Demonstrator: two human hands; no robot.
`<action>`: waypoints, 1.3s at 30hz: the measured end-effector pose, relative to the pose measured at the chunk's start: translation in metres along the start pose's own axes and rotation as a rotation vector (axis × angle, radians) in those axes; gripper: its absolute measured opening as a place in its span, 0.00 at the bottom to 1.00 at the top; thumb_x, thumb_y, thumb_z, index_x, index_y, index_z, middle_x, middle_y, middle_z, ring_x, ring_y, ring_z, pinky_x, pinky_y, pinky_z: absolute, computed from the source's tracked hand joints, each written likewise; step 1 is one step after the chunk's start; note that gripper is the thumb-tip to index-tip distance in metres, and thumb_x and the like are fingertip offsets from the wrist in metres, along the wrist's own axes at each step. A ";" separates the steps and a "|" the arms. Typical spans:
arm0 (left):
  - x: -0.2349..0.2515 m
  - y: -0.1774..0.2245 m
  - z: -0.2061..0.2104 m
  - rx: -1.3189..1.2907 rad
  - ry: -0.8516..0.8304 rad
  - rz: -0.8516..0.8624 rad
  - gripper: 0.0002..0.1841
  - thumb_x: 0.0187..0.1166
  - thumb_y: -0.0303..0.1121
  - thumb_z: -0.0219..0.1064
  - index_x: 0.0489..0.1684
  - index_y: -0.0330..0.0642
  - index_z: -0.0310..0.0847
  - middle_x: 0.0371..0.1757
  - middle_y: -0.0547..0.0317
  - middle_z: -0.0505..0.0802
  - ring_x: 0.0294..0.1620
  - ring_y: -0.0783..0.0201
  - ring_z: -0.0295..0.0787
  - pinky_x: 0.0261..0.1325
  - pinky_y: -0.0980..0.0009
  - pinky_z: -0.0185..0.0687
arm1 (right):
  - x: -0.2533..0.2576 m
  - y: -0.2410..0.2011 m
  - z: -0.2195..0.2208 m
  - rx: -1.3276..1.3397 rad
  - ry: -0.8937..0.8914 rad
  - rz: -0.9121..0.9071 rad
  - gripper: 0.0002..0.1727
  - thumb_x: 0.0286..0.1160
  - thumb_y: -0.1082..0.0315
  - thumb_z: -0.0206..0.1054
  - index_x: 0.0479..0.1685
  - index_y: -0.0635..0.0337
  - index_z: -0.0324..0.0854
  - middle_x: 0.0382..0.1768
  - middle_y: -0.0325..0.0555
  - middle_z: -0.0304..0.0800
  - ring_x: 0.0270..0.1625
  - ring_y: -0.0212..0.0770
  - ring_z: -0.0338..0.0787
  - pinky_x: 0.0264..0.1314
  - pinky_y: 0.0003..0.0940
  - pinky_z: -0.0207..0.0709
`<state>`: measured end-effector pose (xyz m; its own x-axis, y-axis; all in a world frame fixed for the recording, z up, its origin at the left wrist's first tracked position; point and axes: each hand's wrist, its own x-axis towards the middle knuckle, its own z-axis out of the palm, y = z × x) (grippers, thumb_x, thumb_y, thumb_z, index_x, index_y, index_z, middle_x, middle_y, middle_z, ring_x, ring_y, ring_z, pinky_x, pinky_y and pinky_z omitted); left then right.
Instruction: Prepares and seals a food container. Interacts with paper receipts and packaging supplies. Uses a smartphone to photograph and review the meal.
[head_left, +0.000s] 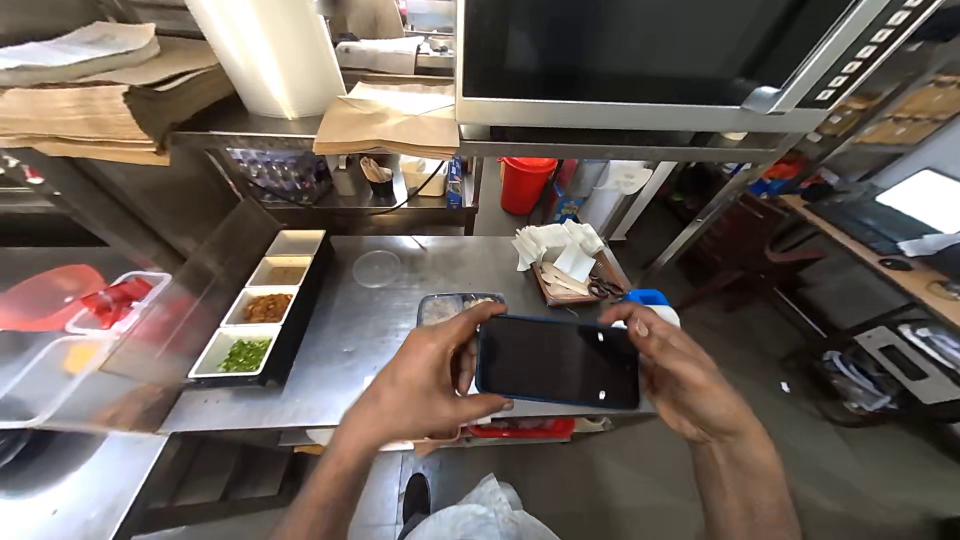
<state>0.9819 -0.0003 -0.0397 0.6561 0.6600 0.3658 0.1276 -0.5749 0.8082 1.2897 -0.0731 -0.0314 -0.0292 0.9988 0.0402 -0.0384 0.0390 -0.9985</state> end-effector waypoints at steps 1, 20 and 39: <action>0.007 -0.007 -0.010 0.003 -0.137 0.023 0.44 0.59 0.42 0.87 0.83 0.52 0.71 0.31 0.71 0.89 0.25 0.78 0.81 0.30 0.79 0.83 | -0.001 0.016 -0.001 0.116 -0.115 0.115 0.27 0.74 0.34 0.67 0.56 0.43 0.86 0.42 0.41 0.92 0.43 0.32 0.92 0.45 0.32 0.90; -0.066 -0.086 0.125 -1.455 -0.033 -0.545 0.38 0.85 0.70 0.40 0.90 0.58 0.53 0.76 0.40 0.81 0.70 0.36 0.84 0.59 0.34 0.86 | -0.022 0.136 0.068 0.378 0.015 0.400 0.47 0.57 0.80 0.70 0.85 0.44 0.63 0.63 0.54 0.87 0.58 0.49 0.91 0.58 0.48 0.88; -0.023 -0.068 0.183 -1.316 -0.114 -0.727 0.32 0.91 0.61 0.41 0.86 0.52 0.61 0.62 0.43 0.88 0.52 0.49 0.93 0.44 0.53 0.93 | -0.067 0.137 0.034 0.037 0.462 0.344 0.32 0.77 0.62 0.55 0.86 0.48 0.63 0.64 0.43 0.85 0.60 0.36 0.90 0.56 0.36 0.89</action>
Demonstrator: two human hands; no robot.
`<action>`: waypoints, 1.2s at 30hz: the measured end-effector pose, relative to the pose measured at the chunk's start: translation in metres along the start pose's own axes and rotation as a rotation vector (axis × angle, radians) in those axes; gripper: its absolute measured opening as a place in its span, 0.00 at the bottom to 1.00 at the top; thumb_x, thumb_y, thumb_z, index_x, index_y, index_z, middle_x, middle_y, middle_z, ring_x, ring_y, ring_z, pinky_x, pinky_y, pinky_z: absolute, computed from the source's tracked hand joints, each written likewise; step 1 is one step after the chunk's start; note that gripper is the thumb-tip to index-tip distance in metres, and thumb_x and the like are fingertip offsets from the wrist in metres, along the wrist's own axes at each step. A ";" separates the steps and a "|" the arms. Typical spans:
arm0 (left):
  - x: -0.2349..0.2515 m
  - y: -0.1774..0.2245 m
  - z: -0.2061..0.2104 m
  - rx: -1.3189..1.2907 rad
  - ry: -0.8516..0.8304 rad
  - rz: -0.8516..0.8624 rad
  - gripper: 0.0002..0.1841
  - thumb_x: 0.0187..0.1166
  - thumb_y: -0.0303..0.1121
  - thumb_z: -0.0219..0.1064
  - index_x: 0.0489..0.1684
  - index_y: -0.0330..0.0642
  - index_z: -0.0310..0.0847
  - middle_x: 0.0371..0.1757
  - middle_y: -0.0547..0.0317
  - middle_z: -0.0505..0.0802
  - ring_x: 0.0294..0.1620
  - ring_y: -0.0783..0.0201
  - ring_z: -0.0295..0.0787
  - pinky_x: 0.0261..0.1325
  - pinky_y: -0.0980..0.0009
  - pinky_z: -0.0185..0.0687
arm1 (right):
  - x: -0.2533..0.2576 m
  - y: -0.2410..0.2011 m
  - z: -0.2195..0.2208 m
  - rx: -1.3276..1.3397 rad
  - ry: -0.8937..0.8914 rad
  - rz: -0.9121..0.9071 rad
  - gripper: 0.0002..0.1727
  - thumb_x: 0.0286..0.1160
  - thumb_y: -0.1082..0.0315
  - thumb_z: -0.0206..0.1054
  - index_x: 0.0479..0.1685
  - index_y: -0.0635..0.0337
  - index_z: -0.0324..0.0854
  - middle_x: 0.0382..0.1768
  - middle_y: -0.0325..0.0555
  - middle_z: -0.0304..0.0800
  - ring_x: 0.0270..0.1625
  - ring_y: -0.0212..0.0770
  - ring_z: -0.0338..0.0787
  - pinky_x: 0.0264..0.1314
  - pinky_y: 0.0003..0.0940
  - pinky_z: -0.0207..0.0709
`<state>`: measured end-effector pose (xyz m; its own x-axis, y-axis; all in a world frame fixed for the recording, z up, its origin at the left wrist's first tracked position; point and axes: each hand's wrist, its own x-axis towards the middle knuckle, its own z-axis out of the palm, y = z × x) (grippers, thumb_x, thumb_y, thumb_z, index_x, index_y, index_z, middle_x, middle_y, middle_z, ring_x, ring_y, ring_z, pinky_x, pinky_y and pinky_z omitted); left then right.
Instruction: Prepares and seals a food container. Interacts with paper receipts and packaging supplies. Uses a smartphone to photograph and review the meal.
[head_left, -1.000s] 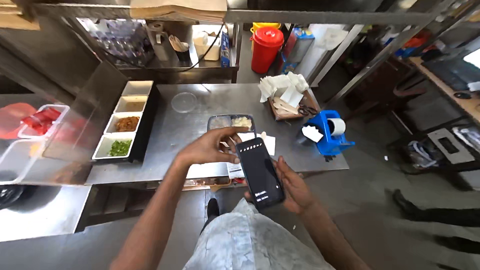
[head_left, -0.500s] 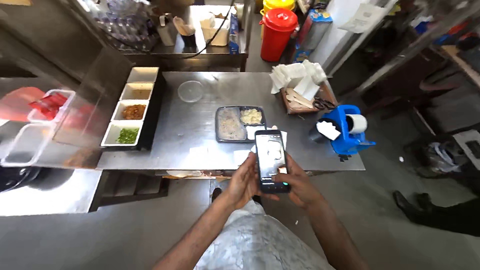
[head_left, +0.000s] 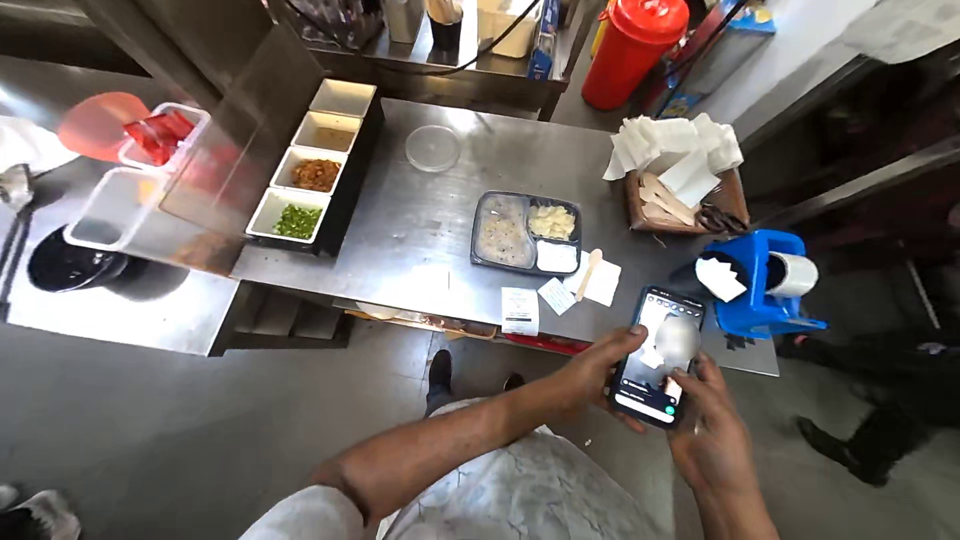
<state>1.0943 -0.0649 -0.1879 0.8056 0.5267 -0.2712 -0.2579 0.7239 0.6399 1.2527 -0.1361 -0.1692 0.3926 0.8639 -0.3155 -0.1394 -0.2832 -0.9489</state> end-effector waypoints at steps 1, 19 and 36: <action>0.000 -0.001 0.001 -0.003 -0.002 -0.012 0.32 0.91 0.62 0.42 0.85 0.52 0.62 0.61 0.43 0.89 0.51 0.49 0.93 0.43 0.54 0.93 | -0.001 0.002 -0.001 0.001 0.002 -0.003 0.32 0.77 0.62 0.55 0.86 0.48 0.63 0.65 0.42 0.85 0.60 0.36 0.89 0.57 0.36 0.89; -0.009 0.031 -0.012 0.082 0.080 0.074 0.36 0.90 0.65 0.34 0.83 0.52 0.68 0.61 0.49 0.92 0.50 0.52 0.94 0.42 0.53 0.94 | 0.009 -0.001 0.029 0.026 -0.133 -0.073 0.43 0.71 0.69 0.64 0.92 0.41 0.55 0.71 0.44 0.84 0.63 0.41 0.89 0.58 0.42 0.89; -0.016 0.042 -0.010 0.086 0.082 0.139 0.37 0.89 0.67 0.35 0.86 0.54 0.66 0.68 0.46 0.88 0.56 0.50 0.93 0.45 0.52 0.93 | 0.013 -0.005 0.038 0.017 -0.229 -0.151 0.63 0.52 0.76 0.80 0.94 0.32 0.48 0.72 0.48 0.82 0.60 0.50 0.91 0.49 0.45 0.93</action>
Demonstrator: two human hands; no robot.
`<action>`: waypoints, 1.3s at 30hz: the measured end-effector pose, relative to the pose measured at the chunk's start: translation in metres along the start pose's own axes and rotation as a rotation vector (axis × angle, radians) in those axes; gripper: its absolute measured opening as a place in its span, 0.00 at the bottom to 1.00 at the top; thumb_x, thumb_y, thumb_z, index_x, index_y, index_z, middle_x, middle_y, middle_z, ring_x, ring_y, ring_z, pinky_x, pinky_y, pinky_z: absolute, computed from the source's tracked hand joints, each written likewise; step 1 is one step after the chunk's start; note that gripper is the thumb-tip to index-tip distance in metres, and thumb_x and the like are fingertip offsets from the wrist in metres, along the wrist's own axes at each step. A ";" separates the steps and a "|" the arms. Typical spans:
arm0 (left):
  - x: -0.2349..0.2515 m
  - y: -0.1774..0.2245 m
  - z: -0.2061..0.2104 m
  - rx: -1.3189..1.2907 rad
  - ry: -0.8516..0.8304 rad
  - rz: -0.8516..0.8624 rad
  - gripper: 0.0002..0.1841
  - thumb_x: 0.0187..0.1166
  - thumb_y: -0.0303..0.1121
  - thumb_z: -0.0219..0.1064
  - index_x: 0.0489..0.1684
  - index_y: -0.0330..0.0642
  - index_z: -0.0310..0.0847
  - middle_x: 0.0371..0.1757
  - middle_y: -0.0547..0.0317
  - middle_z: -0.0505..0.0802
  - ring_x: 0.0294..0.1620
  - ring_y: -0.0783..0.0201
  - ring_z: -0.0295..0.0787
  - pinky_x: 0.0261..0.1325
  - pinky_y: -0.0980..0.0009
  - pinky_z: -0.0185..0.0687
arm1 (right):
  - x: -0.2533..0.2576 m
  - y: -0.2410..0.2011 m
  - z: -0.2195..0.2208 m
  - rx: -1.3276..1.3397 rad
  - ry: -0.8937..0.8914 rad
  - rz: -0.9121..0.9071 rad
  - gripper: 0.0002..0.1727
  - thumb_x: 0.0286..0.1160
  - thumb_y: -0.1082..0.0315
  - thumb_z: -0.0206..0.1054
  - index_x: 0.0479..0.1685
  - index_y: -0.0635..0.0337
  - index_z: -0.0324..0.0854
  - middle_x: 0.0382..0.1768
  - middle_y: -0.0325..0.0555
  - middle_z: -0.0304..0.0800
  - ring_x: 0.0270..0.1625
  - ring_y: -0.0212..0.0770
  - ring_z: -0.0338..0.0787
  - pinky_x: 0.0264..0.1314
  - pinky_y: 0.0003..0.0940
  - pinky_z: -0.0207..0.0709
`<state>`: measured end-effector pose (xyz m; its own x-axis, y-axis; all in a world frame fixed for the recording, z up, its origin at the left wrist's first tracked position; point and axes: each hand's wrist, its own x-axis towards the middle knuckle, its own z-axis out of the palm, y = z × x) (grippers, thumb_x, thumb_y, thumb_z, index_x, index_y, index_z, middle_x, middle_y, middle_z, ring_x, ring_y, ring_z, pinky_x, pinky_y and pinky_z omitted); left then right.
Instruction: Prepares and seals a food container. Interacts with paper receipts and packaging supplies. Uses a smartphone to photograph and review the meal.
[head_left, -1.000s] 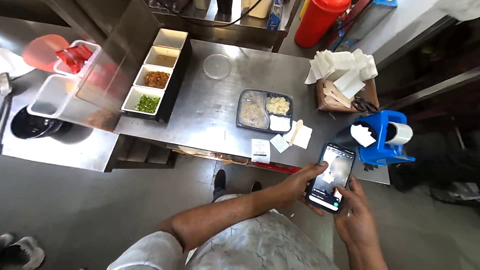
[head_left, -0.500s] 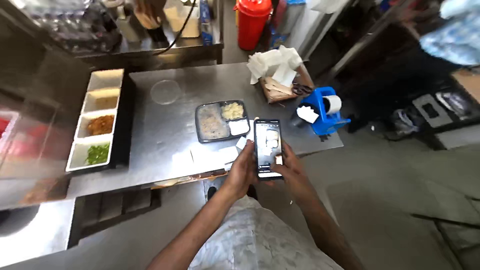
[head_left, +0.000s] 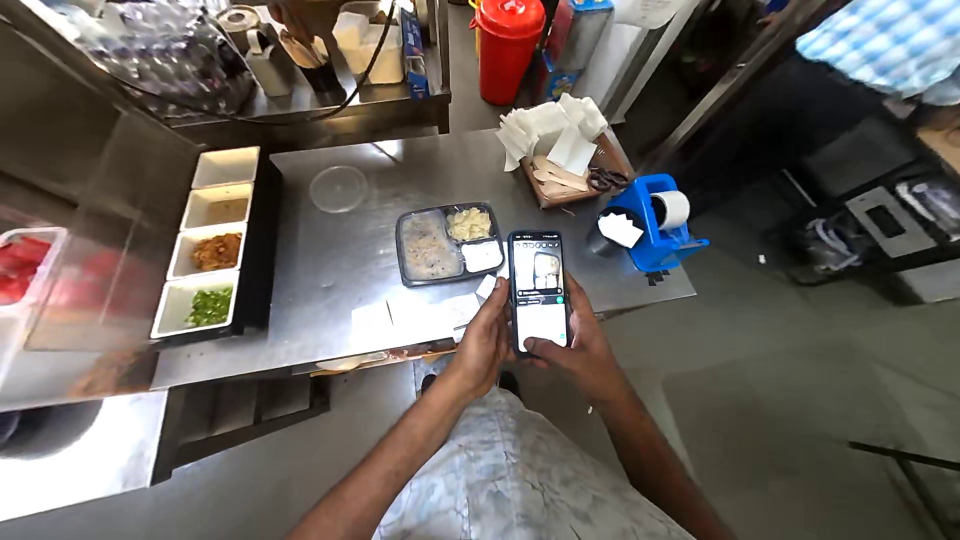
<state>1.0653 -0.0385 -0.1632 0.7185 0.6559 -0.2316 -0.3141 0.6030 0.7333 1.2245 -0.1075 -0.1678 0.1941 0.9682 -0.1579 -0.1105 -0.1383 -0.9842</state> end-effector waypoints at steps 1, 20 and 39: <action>0.000 0.000 0.000 0.007 0.007 0.001 0.37 0.89 0.67 0.35 0.86 0.54 0.66 0.68 0.47 0.88 0.56 0.51 0.93 0.45 0.53 0.94 | 0.000 0.000 0.000 -0.020 0.003 0.002 0.64 0.51 0.76 0.81 0.94 0.31 0.47 0.72 0.47 0.82 0.61 0.49 0.91 0.49 0.45 0.93; 0.005 -0.010 -0.001 -0.042 -0.100 0.028 0.36 0.90 0.65 0.33 0.86 0.52 0.64 0.71 0.41 0.85 0.60 0.43 0.91 0.48 0.47 0.93 | 0.001 -0.001 -0.015 0.103 0.075 -0.025 0.39 0.72 0.78 0.58 0.89 0.46 0.64 0.65 0.52 0.88 0.58 0.46 0.92 0.56 0.44 0.90; 0.000 -0.013 0.001 -0.020 -0.096 0.025 0.36 0.90 0.64 0.34 0.86 0.51 0.64 0.69 0.45 0.87 0.60 0.48 0.91 0.51 0.49 0.93 | -0.002 -0.001 -0.008 0.044 0.113 -0.044 0.43 0.67 0.76 0.69 0.89 0.46 0.63 0.64 0.49 0.89 0.59 0.45 0.93 0.57 0.42 0.90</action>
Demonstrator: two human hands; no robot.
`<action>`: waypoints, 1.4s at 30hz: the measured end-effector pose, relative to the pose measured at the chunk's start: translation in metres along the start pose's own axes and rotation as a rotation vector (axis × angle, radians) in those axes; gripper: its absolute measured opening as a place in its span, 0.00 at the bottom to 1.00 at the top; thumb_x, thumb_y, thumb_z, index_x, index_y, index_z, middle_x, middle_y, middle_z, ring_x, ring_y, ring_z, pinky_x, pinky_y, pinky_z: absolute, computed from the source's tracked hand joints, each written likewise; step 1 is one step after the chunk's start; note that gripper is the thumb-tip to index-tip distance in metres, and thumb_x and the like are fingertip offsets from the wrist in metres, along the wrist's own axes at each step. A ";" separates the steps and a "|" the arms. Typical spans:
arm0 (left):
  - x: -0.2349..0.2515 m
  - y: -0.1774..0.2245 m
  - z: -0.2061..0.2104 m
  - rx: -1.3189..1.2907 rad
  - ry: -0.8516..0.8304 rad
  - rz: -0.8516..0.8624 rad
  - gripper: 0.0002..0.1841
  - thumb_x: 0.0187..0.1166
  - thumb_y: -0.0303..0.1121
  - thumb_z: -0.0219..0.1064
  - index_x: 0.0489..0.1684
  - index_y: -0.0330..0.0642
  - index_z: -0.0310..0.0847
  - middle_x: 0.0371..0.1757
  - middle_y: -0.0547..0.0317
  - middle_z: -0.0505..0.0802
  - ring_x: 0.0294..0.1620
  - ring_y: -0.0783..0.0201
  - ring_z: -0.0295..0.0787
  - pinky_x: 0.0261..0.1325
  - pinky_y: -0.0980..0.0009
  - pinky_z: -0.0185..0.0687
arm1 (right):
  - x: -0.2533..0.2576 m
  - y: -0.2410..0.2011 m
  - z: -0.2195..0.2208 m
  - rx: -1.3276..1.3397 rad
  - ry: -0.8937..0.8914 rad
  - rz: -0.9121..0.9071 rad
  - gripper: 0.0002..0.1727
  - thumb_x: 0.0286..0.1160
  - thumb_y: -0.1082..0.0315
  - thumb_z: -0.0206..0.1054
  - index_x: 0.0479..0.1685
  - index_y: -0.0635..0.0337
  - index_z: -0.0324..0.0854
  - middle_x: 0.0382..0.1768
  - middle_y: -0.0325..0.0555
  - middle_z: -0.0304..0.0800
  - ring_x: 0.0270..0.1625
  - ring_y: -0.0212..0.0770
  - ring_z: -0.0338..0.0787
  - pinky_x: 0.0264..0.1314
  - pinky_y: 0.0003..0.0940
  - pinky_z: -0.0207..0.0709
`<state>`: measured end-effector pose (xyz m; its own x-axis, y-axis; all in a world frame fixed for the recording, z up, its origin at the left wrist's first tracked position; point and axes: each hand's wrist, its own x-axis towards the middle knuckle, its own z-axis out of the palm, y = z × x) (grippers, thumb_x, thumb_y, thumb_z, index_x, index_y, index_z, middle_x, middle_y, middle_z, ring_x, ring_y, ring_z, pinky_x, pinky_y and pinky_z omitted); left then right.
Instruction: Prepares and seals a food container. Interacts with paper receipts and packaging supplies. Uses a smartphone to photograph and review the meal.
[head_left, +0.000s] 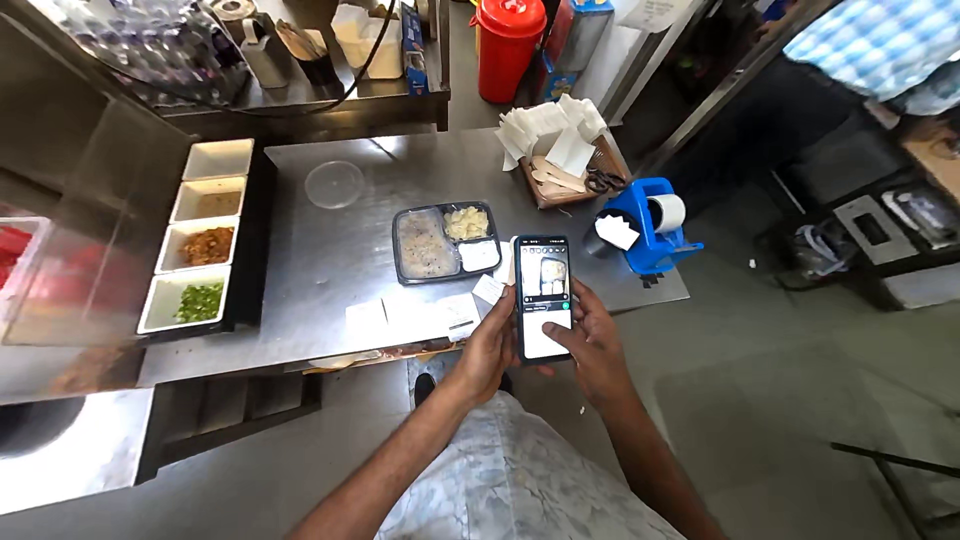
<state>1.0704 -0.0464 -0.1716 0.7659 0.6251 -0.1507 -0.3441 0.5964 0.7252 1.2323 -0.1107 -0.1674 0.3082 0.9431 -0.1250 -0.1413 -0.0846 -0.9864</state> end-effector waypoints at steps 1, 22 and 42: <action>-0.001 0.000 0.001 0.007 0.008 0.005 0.36 0.90 0.64 0.34 0.85 0.50 0.65 0.68 0.44 0.87 0.59 0.48 0.91 0.51 0.49 0.93 | 0.000 0.000 0.002 -0.009 0.006 -0.003 0.44 0.66 0.75 0.71 0.89 0.46 0.63 0.64 0.48 0.88 0.60 0.45 0.92 0.58 0.42 0.90; 0.002 -0.013 0.002 -0.042 0.005 -0.099 0.37 0.90 0.65 0.36 0.80 0.46 0.70 0.64 0.42 0.88 0.55 0.49 0.92 0.46 0.51 0.93 | -0.008 0.009 -0.016 -0.065 0.049 0.038 0.39 0.67 0.71 0.66 0.86 0.55 0.64 0.61 0.47 0.89 0.56 0.39 0.93 0.54 0.34 0.91; 0.006 -0.006 0.006 -0.045 0.021 -0.079 0.36 0.90 0.64 0.36 0.85 0.51 0.65 0.66 0.45 0.89 0.56 0.49 0.93 0.50 0.51 0.93 | -0.005 0.005 -0.014 -0.022 0.014 0.008 0.41 0.68 0.77 0.64 0.89 0.48 0.63 0.65 0.49 0.88 0.59 0.43 0.92 0.59 0.41 0.89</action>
<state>1.0803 -0.0497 -0.1724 0.7799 0.5856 -0.2209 -0.3073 0.6658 0.6799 1.2430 -0.1201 -0.1732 0.3203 0.9377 -0.1346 -0.1234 -0.0996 -0.9873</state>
